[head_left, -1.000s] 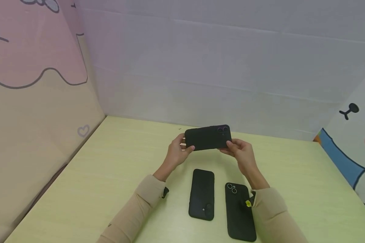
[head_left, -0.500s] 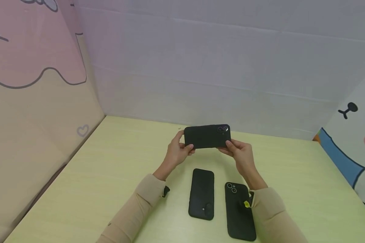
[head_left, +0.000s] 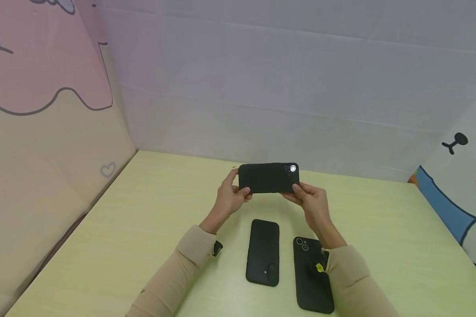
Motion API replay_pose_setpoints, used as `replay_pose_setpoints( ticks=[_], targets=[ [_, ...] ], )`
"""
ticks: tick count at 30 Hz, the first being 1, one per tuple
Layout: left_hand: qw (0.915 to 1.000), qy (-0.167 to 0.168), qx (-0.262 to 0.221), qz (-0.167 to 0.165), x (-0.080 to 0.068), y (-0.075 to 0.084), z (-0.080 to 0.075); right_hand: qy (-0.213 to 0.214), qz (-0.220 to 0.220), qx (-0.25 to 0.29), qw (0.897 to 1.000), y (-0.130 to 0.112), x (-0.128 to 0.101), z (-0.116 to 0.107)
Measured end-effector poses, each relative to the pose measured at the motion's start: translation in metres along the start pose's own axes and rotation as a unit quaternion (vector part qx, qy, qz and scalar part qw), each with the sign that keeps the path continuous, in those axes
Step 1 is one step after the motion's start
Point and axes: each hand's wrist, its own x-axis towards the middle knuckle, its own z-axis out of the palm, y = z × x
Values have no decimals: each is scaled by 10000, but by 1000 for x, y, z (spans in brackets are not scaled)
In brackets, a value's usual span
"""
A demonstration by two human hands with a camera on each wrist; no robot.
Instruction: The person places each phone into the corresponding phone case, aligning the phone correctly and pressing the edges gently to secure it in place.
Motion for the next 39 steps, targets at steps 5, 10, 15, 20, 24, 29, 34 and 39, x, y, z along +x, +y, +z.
replay_pose_setpoints(
  ticks=[5, 10, 15, 20, 24, 29, 34, 39],
  targets=[
    [10000, -12, -26, -31, 0, -1, -1, 13, -24, -5, 10000, 0, 0, 1],
    [9991, -364, -194, -58, 1, -2, -2, 96, -110, 54, 9999, -4, 1, -1],
    [9981, -535, -291, 99, 2, -4, -3, 121, 2, 72, 9999, -6, 0, -1],
    [9983, -494, -317, 67, 1, -5, -3, 187, 110, 63, 9997, -5, -1, 1],
    [9978, -553, -349, -58, 2, -7, -5, 191, 106, 108, 9997, -5, -2, 3],
    [9970, -631, -357, -263, 4, -9, -12, 46, -28, 163, 9999, -8, -2, 3],
    [9992, -363, -88, -123, 5, -7, -18, 44, -173, 14, 9998, -11, -1, 2],
    [9988, -487, 15, 15, 6, -7, -20, 217, -55, -28, 9997, -12, -1, 2]
  ],
)
